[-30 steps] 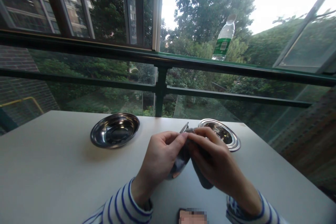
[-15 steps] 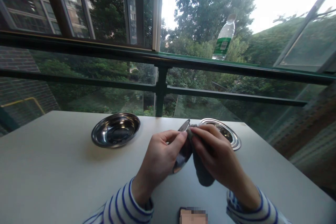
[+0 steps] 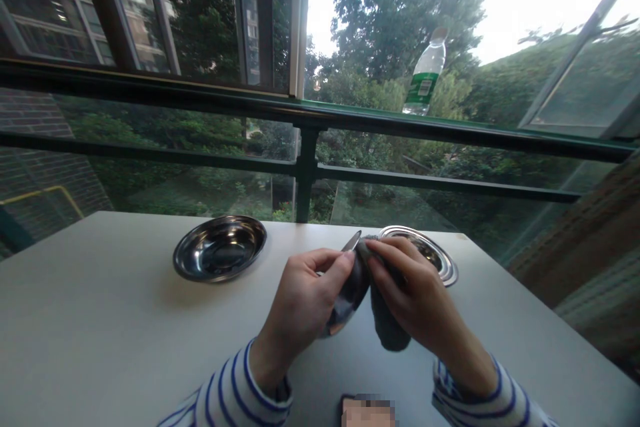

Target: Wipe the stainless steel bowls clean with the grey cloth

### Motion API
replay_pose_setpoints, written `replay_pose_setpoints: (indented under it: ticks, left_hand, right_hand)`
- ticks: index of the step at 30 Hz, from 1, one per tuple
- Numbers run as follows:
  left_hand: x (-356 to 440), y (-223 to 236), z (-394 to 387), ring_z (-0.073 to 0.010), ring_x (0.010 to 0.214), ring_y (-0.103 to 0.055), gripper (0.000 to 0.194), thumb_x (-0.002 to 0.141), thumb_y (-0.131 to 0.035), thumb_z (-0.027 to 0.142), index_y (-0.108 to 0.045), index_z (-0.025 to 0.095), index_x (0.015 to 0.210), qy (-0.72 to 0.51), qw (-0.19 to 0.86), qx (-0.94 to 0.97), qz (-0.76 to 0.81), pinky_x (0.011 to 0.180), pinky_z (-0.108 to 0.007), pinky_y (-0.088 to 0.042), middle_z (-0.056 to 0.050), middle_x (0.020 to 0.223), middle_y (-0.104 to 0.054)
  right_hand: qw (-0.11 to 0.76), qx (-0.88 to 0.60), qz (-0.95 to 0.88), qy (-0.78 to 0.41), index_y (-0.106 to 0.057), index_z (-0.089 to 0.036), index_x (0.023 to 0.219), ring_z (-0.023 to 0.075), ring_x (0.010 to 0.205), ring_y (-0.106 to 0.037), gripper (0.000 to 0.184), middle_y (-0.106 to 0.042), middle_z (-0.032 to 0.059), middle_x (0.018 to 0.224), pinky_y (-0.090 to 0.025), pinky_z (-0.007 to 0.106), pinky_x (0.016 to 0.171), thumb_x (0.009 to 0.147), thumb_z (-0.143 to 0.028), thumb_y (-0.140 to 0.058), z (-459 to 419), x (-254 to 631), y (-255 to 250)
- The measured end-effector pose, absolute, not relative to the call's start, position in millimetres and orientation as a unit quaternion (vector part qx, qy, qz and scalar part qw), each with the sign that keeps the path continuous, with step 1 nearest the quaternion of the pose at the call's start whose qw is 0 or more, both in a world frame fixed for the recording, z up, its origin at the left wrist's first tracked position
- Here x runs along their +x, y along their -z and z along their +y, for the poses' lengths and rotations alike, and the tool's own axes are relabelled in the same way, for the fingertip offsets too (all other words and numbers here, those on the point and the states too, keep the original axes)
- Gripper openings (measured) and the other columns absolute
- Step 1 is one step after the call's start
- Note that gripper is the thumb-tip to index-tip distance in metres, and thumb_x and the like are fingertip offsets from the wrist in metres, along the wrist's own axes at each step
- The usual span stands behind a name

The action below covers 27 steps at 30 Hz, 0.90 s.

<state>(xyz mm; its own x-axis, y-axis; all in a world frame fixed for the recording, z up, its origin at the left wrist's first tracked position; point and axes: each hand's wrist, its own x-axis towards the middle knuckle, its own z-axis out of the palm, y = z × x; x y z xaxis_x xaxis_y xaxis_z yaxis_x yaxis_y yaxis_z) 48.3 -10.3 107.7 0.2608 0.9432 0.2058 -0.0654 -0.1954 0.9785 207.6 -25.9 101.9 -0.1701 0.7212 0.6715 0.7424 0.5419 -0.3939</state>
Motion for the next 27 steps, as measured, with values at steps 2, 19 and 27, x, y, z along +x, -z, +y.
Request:
replay_pose_setpoints:
  ticks: [2, 19, 27]
  left_hand:
    - [48, -108, -10, -0.0125, 0.068, -0.058, 0.026, 0.079, -0.054, 0.036, -0.071, 0.016, 0.076, -0.493, 0.512, 0.603, 0.362, 0.061, -0.020, -0.045, -0.004, 0.073, -0.067]
    - [46, -109, -8, -0.0095, 0.054, -0.051, 0.029, 0.079, -0.054, 0.039, -0.069, 0.014, 0.073, -0.465, 0.540, 0.603, 0.359, 0.049, -0.019, -0.040, -0.002, 0.065, -0.063]
    - [45, -109, -5, -0.0076, 0.042, -0.045, 0.030, 0.079, -0.053, 0.040, -0.062, 0.014, 0.067, -0.458, 0.566, 0.582, 0.362, 0.040, -0.019, -0.035, 0.002, 0.051, -0.053]
  right_hand:
    - [0.421, -0.450, -0.787, 0.012, -0.059, -0.019, 0.108, 0.0186, 0.088, -0.057, 0.025, -0.056, 0.0093, 0.100, -0.050, 0.032, 0.074, 0.086, -0.023, -0.048, -28, 206, -102]
    - [0.443, -0.495, -0.747, 0.022, -0.060, -0.019, 0.105, 0.0196, 0.090, -0.057, 0.023, -0.058, 0.0083, 0.097, -0.048, 0.034, 0.079, 0.086, -0.023, -0.047, -19, 212, -100]
    - [0.419, -0.429, -0.799, 0.042, -0.059, -0.020, 0.109, 0.0191, 0.087, -0.055, 0.027, -0.055, 0.0096, 0.100, -0.049, 0.034, 0.072, 0.085, -0.020, -0.048, -29, 203, -100]
